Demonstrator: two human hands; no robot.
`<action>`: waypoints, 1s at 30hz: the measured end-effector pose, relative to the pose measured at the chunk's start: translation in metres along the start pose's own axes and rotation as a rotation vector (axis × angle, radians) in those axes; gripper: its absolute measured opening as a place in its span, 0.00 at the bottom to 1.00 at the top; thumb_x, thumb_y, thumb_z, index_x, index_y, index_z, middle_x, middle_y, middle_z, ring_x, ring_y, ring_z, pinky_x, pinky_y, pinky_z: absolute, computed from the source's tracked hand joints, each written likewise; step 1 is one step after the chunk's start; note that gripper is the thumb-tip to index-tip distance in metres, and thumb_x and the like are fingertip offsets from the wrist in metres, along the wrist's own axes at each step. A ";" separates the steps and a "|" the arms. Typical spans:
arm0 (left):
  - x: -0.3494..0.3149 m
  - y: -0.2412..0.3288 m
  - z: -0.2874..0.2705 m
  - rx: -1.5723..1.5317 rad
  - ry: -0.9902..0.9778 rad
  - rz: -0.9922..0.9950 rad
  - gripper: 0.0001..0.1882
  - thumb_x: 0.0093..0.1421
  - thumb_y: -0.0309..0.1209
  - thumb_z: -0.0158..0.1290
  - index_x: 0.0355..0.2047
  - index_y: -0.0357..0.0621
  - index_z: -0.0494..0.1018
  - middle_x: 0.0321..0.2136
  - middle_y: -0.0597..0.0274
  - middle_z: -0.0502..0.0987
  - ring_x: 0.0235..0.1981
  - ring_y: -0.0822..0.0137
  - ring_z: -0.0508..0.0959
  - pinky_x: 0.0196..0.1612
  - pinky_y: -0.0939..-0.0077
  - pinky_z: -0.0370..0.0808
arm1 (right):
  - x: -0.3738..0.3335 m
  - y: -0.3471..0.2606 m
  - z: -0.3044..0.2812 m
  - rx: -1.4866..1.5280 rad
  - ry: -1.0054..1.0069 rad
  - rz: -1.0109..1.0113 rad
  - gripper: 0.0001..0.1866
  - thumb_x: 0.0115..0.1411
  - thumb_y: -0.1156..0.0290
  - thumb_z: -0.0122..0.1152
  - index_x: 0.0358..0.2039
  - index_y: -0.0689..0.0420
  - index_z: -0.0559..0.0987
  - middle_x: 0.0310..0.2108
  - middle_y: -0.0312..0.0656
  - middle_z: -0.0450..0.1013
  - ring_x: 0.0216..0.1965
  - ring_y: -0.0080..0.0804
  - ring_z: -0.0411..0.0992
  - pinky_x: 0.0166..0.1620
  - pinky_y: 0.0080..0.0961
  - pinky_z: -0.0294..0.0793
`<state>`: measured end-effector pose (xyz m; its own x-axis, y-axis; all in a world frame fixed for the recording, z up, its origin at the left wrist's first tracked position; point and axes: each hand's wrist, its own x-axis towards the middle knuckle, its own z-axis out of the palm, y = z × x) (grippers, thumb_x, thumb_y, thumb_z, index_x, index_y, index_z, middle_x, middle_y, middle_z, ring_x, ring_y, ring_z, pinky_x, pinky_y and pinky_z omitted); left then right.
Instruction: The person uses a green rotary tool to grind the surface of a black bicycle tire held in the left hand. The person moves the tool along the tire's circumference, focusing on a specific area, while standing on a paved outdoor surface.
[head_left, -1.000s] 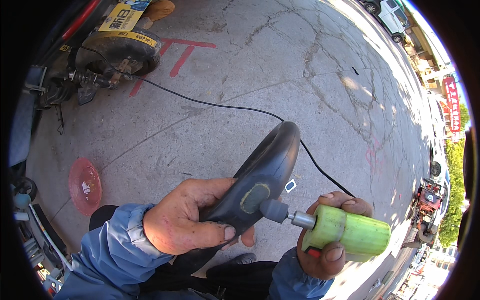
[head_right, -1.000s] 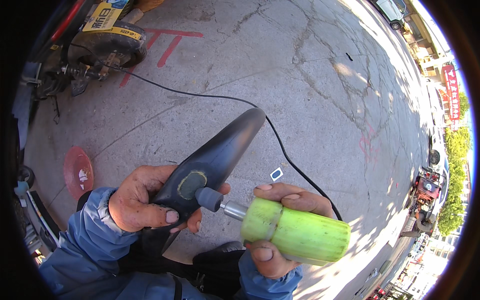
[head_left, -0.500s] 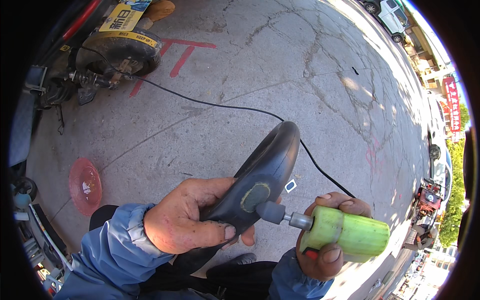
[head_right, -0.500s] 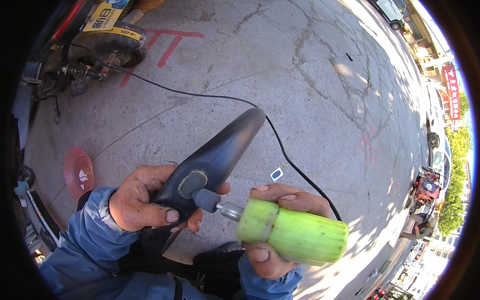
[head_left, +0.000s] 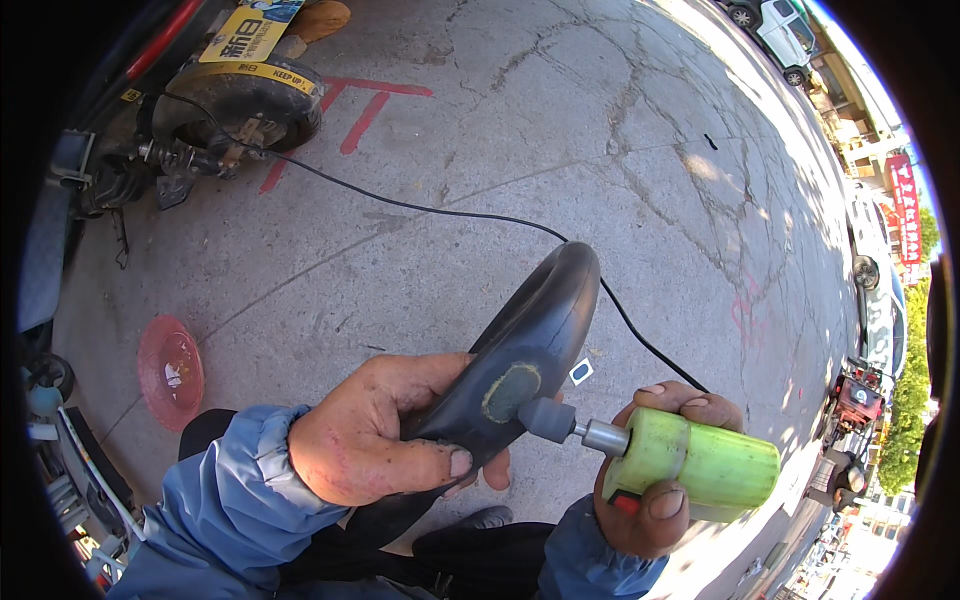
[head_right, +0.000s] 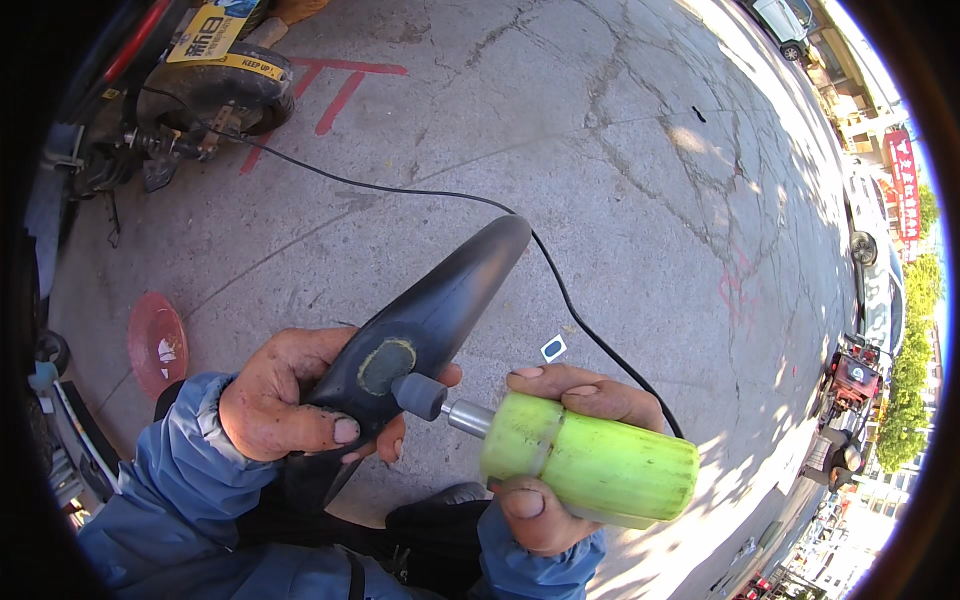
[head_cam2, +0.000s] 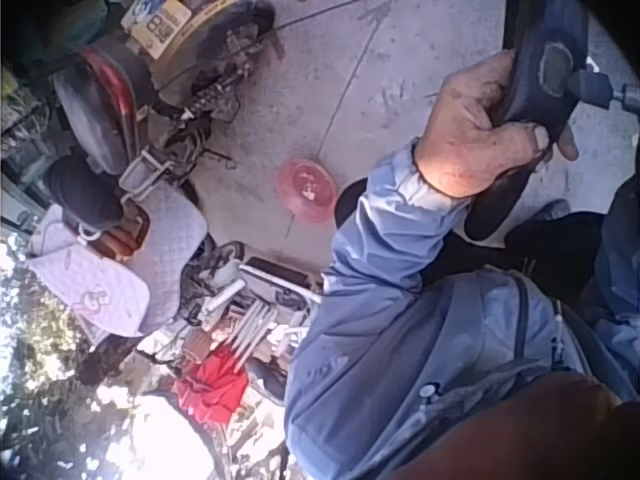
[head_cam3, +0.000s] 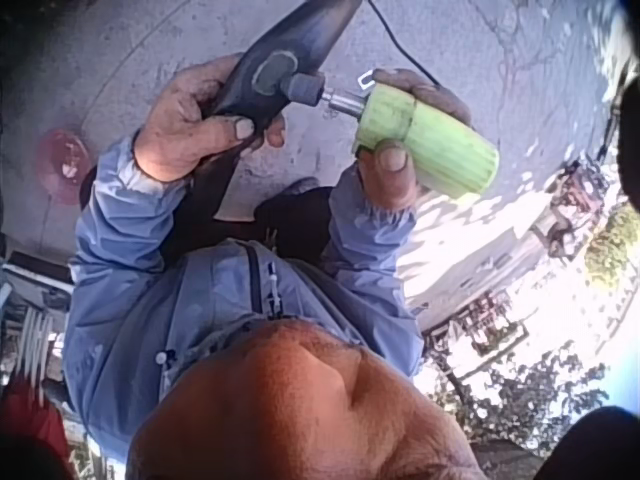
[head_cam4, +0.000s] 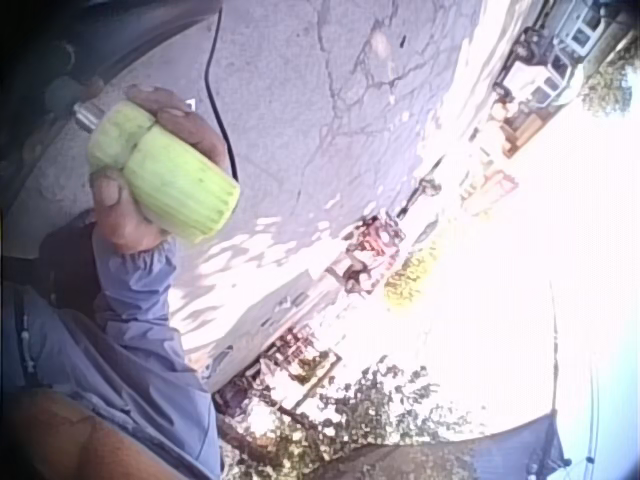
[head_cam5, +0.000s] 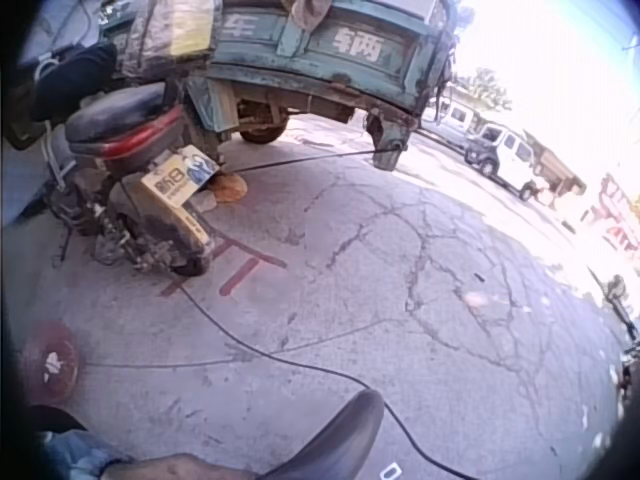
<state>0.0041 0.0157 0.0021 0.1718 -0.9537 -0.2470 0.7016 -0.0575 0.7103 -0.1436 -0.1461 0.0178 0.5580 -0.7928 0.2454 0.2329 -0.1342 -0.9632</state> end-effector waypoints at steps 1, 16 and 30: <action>0.000 0.000 0.001 -0.009 -0.002 0.018 0.29 0.53 0.19 0.48 0.58 0.29 0.64 0.37 0.54 0.78 0.39 0.70 0.77 0.43 0.76 0.72 | 0.000 0.000 0.000 0.003 0.000 0.004 0.38 0.44 0.51 0.77 0.44 0.64 0.65 0.35 0.57 0.74 0.40 0.43 0.76 0.47 0.37 0.76; 0.002 -0.001 0.002 -0.040 -0.018 0.027 0.30 0.53 0.19 0.48 0.59 0.31 0.64 0.33 0.56 0.79 0.34 0.74 0.75 0.39 0.79 0.70 | -0.002 -0.002 -0.001 0.059 -0.085 0.018 0.37 0.44 0.54 0.78 0.43 0.64 0.67 0.36 0.58 0.74 0.41 0.43 0.76 0.47 0.36 0.75; -0.001 0.002 0.002 -0.041 -0.009 0.008 0.28 0.53 0.17 0.47 0.57 0.29 0.65 0.37 0.54 0.79 0.41 0.70 0.77 0.46 0.75 0.70 | -0.001 0.001 -0.001 0.036 0.007 -0.038 0.36 0.44 0.54 0.77 0.43 0.64 0.67 0.36 0.57 0.74 0.39 0.43 0.76 0.47 0.37 0.75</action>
<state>0.0038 0.0162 0.0052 0.1713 -0.9566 -0.2357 0.7283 -0.0381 0.6841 -0.1447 -0.1460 0.0168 0.5428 -0.7915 0.2810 0.2825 -0.1430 -0.9486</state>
